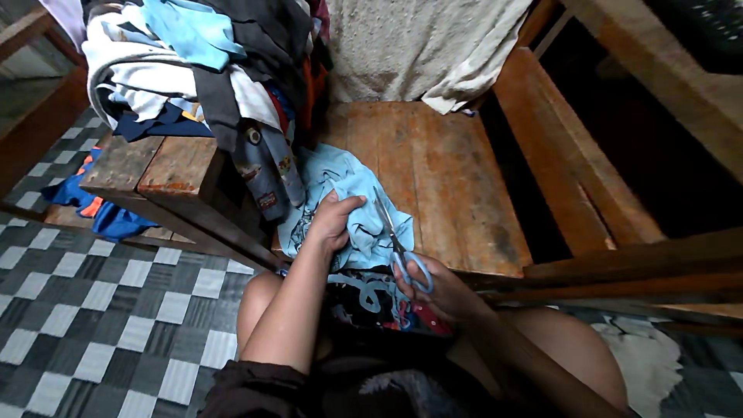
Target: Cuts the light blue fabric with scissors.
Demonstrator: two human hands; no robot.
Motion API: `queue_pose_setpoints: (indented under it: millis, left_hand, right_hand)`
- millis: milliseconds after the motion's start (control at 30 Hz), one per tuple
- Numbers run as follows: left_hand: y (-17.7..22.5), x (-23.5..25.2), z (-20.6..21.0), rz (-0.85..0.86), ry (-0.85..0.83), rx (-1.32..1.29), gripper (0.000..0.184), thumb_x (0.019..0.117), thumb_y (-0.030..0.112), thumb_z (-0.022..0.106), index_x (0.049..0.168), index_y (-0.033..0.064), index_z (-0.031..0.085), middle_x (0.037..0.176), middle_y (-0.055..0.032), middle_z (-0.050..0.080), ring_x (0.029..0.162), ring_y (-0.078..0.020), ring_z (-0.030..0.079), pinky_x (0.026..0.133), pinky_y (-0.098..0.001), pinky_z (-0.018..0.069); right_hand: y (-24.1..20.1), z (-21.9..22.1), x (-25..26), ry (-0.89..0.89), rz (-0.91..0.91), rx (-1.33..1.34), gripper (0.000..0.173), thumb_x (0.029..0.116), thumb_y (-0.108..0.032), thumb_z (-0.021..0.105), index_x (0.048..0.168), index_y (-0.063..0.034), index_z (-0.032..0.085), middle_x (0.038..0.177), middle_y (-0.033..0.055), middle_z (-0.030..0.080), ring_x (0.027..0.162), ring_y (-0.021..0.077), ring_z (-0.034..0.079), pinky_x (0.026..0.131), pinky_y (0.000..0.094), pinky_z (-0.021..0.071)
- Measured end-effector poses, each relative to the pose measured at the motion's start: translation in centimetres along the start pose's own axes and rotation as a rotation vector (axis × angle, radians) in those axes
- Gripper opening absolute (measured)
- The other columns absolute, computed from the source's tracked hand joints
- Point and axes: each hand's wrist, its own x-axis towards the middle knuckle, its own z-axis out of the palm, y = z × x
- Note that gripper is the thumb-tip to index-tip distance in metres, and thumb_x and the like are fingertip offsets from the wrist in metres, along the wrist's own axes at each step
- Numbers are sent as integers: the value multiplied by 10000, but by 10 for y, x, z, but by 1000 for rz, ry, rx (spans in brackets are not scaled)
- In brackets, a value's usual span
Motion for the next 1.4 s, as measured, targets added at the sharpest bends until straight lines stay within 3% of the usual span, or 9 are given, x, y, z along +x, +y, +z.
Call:
queue_pose_setpoints:
  millis: [200, 367, 900, 1233, 1400]
  left_hand:
    - [3, -2, 1, -27, -51, 125, 284, 963, -90, 517, 1209, 50, 546, 925, -66, 690, 794, -141, 692, 745, -323, 599]
    - [2, -4, 3, -44, -110, 144, 307, 948, -112, 507, 1200, 58, 550, 922, -60, 690, 793, -131, 690, 744, -314, 597]
    - [6, -5, -4, -14, -181, 263, 406, 932, -129, 523, 1287, 67, 507, 968, -57, 685, 810, -117, 684, 753, -308, 593]
    - [8, -6, -4, -10, -182, 276, 424, 926, -136, 521, 1292, 76, 500, 967, -52, 684, 810, -114, 683, 749, -305, 592]
    - [8, -6, -3, -15, -171, 308, 425, 924, -137, 528, 1295, 69, 497, 970, -49, 679, 811, -108, 679, 751, -299, 590]
  right_hand:
    - [-2, 0, 1, 56, -63, -27, 329, 975, -489, 600, 960, -162, 569, 649, -142, 567, 518, -55, 489, 504, 95, 397]
    - [-3, 0, 2, 99, -78, -76, 224, 1021, -352, 508, 960, -145, 566, 650, -138, 566, 521, -53, 488, 507, 99, 397]
    - [-8, 1, 4, 147, -42, -183, 180, 1031, -279, 479, 946, -137, 553, 635, -144, 515, 525, -53, 469, 519, 107, 400]
    - [-9, 0, 3, 114, -25, -137, 183, 1013, -312, 510, 946, -148, 551, 639, -141, 536, 531, -48, 490, 521, 106, 412]
    - [-4, -4, 3, 51, -44, -110, 324, 986, -477, 551, 987, -153, 545, 656, -147, 542, 522, -59, 459, 504, 94, 370]
